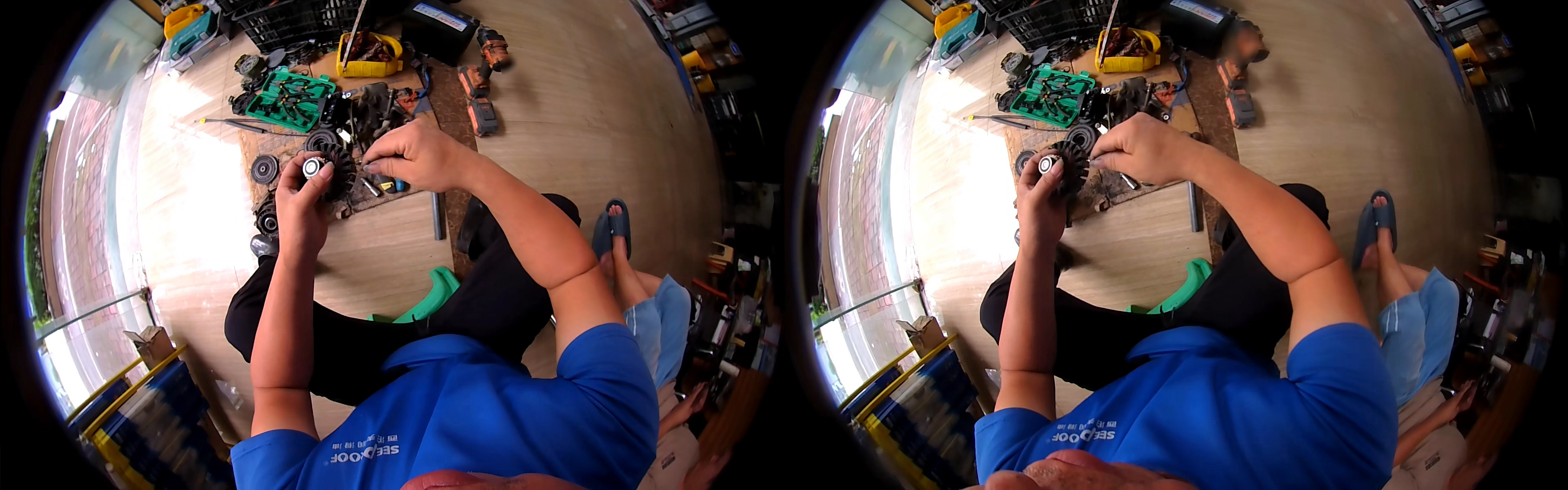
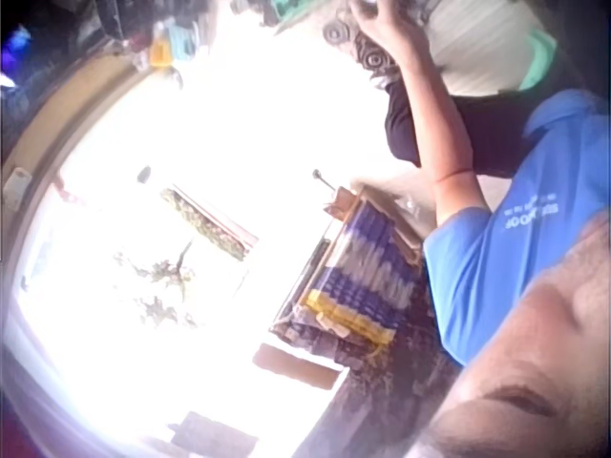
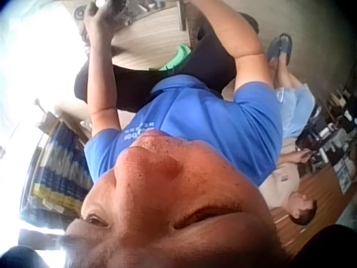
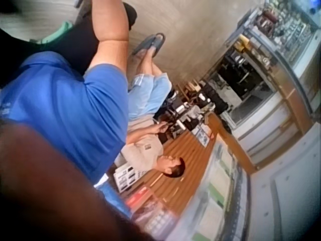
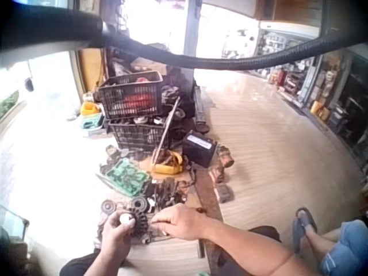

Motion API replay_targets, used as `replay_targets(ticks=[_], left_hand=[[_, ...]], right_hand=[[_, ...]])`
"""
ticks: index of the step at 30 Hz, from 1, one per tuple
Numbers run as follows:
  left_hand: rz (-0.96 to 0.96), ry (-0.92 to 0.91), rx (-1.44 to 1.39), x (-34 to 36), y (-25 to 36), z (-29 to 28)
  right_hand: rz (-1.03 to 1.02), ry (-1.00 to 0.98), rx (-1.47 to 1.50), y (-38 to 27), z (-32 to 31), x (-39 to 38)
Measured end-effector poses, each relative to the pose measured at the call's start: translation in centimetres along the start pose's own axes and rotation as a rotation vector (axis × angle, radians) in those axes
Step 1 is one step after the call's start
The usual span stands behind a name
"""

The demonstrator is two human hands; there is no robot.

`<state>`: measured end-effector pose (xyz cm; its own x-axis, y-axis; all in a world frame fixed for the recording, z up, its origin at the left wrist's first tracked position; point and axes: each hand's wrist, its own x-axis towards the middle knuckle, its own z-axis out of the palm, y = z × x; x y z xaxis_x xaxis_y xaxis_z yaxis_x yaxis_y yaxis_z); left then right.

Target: The person assembles a mechanical component, placing a gear and small metal pins into a metal housing while working over a workspace on the floor.

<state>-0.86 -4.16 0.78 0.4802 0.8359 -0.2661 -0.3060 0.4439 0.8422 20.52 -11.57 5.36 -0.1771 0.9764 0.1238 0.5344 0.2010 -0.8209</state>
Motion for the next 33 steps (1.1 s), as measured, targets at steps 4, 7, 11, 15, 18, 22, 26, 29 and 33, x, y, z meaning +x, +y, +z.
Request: replay_targets(ticks=[4, 7, 11, 15, 18, 22, 26, 29, 33], left_hand=[[-0.020, 0.153, 0.015, 0.1, -0.2, 0.5], [0.016, 0.227, 0.035, 0.6, -0.6, -0.1], [0.064, 0.271, -0.058, 1.2, -0.5, -0.6], [0.111, 0.313, -0.238, 1.8, 0.1, -1.4], [0.140, 0.322, -0.380, 2.5, 1.1, -2.5], [0.156, 0.321, -0.515, 2.8, 2.4, -3.8], [0.141, 0.326, -0.560, 2.4, 3.0, -3.3], [0.141, 0.248, -0.555, 2.1, 2.5, -3.6], [0.134, 0.199, -0.458, 1.6, 1.3, -3.1]], right_hand=[[-0.037, -0.064, 0.067, -0.1, 0.7, -0.1], [-0.043, -0.105, -0.038, -0.4, 0.9, -0.1], [-0.042, -0.081, -0.150, 0.2, 1.2, -0.3], [-0.030, -0.076, -0.214, 0.2, 1.5, -0.4], [-0.020, -0.023, -0.271, 0.7, 2.4, -0.4], [-0.012, 0.061, -0.263, 1.8, 3.3, 0.4], [0.128, 0.011, -0.287, 1.9, 3.3, 0.7], [0.245, -0.056, -0.177, 2.2, 3.6, 0.5], [0.174, -0.070, -0.062, 2.4, 5.0, 0.1]])
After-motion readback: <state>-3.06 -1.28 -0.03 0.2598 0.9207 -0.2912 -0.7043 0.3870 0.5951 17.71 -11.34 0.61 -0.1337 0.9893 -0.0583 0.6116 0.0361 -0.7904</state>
